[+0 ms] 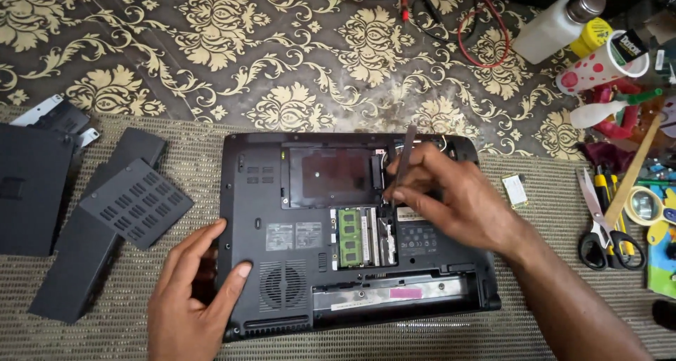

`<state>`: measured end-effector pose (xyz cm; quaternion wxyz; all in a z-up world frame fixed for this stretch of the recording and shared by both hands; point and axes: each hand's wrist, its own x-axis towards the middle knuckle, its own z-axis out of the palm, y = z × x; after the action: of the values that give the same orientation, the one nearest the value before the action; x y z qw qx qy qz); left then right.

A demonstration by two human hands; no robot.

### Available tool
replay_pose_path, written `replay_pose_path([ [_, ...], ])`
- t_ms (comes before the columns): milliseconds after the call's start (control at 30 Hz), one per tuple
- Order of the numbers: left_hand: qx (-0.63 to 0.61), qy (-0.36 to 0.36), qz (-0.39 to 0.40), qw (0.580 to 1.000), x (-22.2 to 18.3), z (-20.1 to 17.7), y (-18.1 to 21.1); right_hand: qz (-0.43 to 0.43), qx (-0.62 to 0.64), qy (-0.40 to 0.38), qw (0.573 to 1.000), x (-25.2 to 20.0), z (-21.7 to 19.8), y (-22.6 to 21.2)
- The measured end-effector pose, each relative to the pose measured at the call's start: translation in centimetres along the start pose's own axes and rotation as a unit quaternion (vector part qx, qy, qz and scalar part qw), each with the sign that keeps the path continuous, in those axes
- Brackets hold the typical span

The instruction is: The person is disassembling an Acer laptop, starting by removing the battery, then using a screwdriver to remove multiple screws from the bottom casing, and finally removing the internal components like the optical drive.

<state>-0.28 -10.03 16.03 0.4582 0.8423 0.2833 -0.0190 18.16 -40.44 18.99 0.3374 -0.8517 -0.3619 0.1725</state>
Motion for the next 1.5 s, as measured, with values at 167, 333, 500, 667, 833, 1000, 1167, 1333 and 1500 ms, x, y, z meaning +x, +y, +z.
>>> replay_pose_path([
  [167,-0.015,-0.001,-0.014,1.0,-0.1,0.0,0.3,0.09,0.112,0.025,0.989,-1.0,-0.2,0.4],
  [333,-0.032,-0.005,0.034,0.999,-0.1,-0.2,-0.1,0.027,0.145,0.059,0.987,-0.7,-0.7,-0.7],
  [500,-0.028,-0.008,0.027,0.999,0.0,-0.4,-0.4,0.023,0.163,0.028,0.986,-0.8,-0.4,-0.7],
  [667,-0.044,-0.011,0.08,0.996,0.0,-0.3,-1.0,0.035,0.209,0.037,0.977,-1.1,0.2,0.1],
  [833,-0.034,-0.06,0.087,0.994,-0.2,-0.4,-1.1,-0.055,0.022,0.017,0.998,-0.2,1.1,-0.3],
  [1000,0.058,-0.066,0.143,0.986,-0.6,0.4,-1.5,-0.09,-0.036,-0.019,0.995,-0.1,1.4,-0.6],
  [1167,0.227,-0.017,0.315,0.921,0.0,1.4,-0.8,-0.126,-0.064,-0.05,0.989,0.4,0.8,-3.2],
  [1333,0.249,-0.064,0.461,0.849,1.4,1.4,1.5,-0.065,-0.214,-0.123,0.967,0.3,0.8,-3.4],
  [1500,0.295,-0.039,0.45,0.842,1.9,1.7,1.8,0.095,-0.095,-0.178,0.975,1.2,0.4,-7.1],
])
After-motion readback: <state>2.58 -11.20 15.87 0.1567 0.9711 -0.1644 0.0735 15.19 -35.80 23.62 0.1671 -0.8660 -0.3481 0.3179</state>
